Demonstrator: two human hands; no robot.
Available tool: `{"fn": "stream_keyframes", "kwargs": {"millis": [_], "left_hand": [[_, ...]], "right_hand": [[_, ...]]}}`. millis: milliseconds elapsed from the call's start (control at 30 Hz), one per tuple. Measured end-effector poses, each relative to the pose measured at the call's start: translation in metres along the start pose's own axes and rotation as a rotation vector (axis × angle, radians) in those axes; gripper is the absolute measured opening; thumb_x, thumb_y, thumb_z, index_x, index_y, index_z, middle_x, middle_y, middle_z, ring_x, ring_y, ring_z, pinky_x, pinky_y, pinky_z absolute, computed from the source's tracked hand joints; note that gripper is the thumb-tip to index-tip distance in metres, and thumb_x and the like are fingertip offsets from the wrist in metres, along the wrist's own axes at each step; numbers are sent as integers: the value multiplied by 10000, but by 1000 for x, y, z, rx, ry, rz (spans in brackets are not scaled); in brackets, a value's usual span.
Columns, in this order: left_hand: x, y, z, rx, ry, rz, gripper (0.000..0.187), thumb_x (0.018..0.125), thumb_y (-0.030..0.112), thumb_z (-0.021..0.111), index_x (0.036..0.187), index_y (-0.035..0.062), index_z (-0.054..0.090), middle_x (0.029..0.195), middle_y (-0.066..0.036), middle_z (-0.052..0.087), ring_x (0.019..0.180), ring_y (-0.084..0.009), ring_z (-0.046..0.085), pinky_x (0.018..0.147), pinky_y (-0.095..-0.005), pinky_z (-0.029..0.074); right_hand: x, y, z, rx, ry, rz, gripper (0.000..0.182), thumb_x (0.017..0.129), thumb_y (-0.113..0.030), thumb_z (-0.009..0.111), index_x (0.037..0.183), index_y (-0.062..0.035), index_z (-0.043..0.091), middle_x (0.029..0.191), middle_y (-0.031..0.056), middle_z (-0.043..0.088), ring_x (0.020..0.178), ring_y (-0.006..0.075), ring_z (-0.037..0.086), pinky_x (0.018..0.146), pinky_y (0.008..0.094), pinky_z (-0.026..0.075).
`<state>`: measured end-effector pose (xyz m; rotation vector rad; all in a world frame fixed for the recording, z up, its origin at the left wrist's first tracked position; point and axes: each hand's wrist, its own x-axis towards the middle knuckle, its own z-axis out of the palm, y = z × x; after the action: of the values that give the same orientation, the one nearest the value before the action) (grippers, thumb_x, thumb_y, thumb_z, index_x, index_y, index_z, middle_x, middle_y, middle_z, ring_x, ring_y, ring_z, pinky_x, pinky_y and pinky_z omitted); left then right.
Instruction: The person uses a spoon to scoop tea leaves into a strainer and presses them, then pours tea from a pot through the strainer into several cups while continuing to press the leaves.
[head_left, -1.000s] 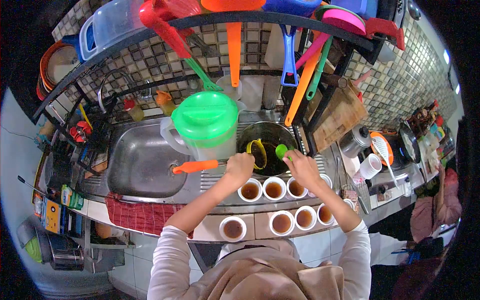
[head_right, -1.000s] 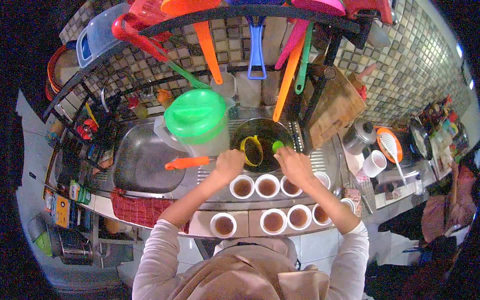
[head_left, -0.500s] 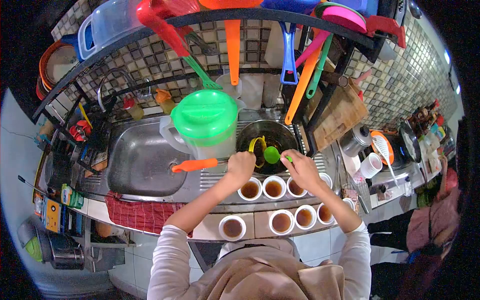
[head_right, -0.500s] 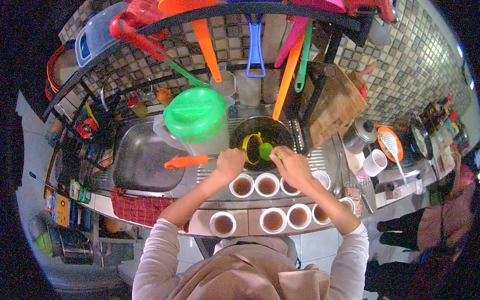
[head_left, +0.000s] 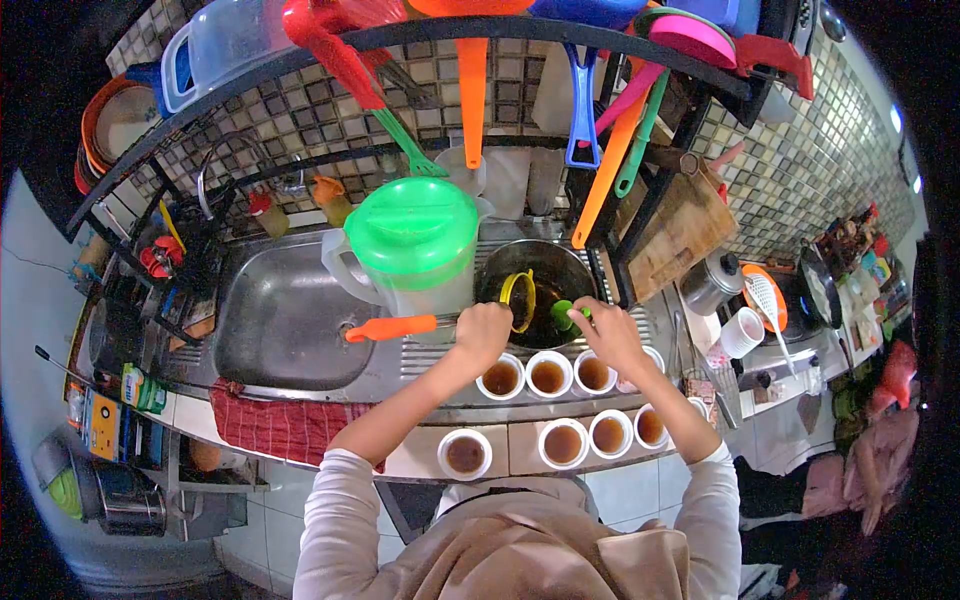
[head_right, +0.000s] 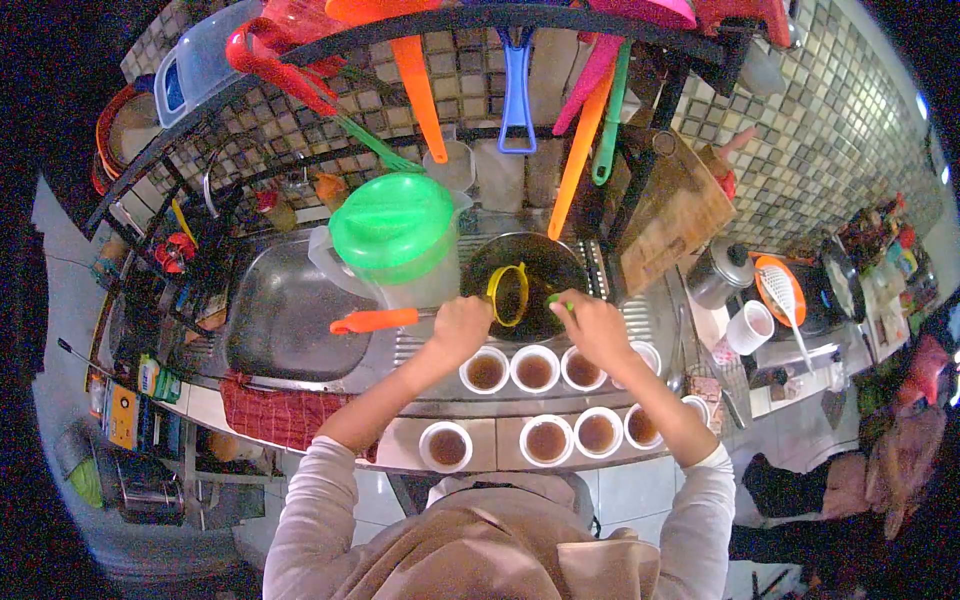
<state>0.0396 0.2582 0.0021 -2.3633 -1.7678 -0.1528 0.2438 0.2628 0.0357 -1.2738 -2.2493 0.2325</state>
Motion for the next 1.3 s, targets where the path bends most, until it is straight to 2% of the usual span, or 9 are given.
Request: {"fn": "stream_keyframes", "kwargs": {"millis": [67,200,367,500,600,633,733,933,1300], "left_hand": [[0,-1,0,14,-1,10,126,717,130,535,639,90,624,601,-99,597,582,-221,623,481,-321,501],[1,-2,1,-48,-19,12,115,697,105,526,645,79,625,598,-106,597,587,-232,623,493,-330,504],[2,-2,-4,-67,-59,2,129,701,97,511,651,68,626,614,-118,603,598,-247,624,507,-349,505],[1,-1,-8,-73,-71,7,126,706,83,513,677,66,635,651,-113,614,629,-242,628,533,-334,508],[2,-1,-9,-63,-90,-6,118,706,76,523,691,70,640,673,-102,622,653,-226,632,540,-309,510],[2,0,-9,-70,-96,-12,117,705,75,524,686,71,639,672,-104,621,653,-226,632,538,-310,510],[2,0,-2,-77,-61,-33,135,720,129,523,671,70,634,628,-128,604,619,-254,625,526,-349,506],[0,-1,2,-82,31,-12,173,739,204,546,645,85,630,601,-109,598,583,-241,622,499,-331,502],[1,-1,-1,-32,-5,-5,183,745,218,546,639,91,623,592,-96,599,571,-220,621,475,-318,496]], "right_hand": [[3,-5,-6,40,-80,164,206,836,-261,477,861,-72,553,614,151,564,579,332,560,543,415,437],[6,-12,-9,163,-67,189,200,835,-260,480,898,-83,551,683,153,578,614,329,565,549,418,430],[7,-13,-3,57,-8,-56,169,827,-221,480,927,-100,542,853,104,571,681,311,565,559,403,451],[2,-8,9,-2,-182,-152,171,825,-208,474,939,-101,543,868,93,562,707,303,569,578,387,465],[3,-8,17,138,-123,-184,169,826,-197,471,945,-100,543,871,95,563,700,303,570,576,385,467],[4,-15,9,139,-152,-83,168,829,-186,464,947,-94,541,893,97,563,706,308,567,597,389,466],[5,-17,9,11,-155,-97,169,832,-187,457,943,-91,541,883,101,562,705,316,562,612,400,460],[3,-16,9,61,-85,-129,170,829,-193,457,937,-101,551,819,97,551,676,305,562,570,400,458],[7,-8,14,130,-136,-82,170,836,-181,457,941,-84,547,848,98,559,699,302,550,602,385,434]]}}
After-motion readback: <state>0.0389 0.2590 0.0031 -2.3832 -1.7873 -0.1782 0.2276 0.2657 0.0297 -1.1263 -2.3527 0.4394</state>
